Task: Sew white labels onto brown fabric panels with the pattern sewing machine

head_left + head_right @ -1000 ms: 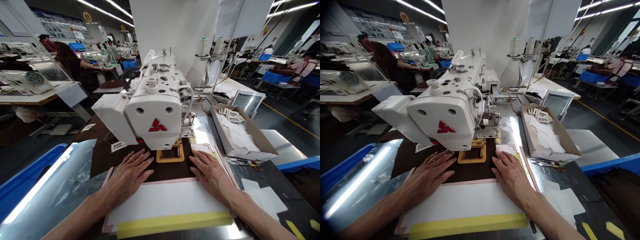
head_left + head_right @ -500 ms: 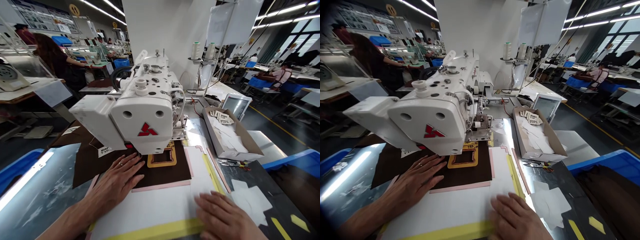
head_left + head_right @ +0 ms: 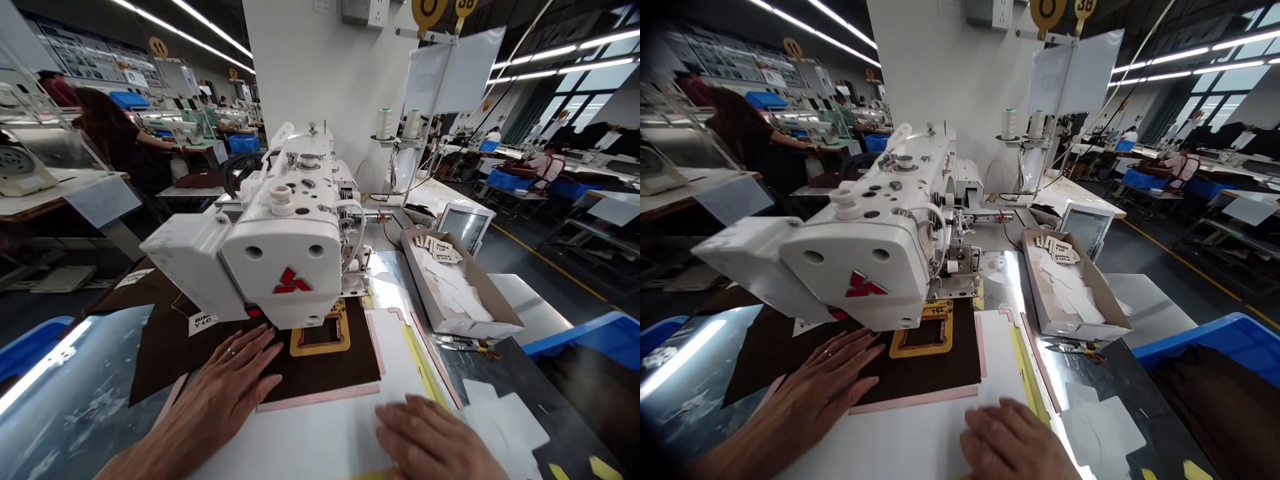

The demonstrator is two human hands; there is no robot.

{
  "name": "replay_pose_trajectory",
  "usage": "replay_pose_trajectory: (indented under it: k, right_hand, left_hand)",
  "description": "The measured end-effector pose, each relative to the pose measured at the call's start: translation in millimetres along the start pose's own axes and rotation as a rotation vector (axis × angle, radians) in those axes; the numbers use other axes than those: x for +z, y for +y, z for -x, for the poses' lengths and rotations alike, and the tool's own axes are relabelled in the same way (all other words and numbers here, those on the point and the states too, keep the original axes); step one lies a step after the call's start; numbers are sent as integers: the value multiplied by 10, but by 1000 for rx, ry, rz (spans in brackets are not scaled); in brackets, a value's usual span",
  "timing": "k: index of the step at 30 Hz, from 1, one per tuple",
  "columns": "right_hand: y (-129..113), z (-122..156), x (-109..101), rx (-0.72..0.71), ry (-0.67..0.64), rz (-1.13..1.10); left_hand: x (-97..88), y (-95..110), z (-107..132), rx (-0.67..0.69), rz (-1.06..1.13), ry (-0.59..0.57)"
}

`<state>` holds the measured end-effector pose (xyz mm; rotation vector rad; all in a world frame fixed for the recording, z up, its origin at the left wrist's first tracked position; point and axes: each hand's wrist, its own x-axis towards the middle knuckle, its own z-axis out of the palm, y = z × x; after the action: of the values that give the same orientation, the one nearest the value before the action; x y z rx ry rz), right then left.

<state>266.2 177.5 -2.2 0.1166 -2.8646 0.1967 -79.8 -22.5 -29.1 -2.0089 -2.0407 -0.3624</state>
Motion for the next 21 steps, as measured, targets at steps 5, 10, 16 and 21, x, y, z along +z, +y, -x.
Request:
replay_pose_trajectory:
  k: [5,10,16,21]
  right_hand:
    - [279,-439,219,124,136,169]
    - [320,-332,421,80,104,250]
    - [295,-288,399,49,159,331]
    - [312,-292,382,-16,201,396]
  left_hand:
    - [-119,102,94,122,-105,32]
    - [-75,137,182,154,-121,3]
    - [-70,126,223,144,-149,-4]
    - [-221,211,307,106,-129,-36]
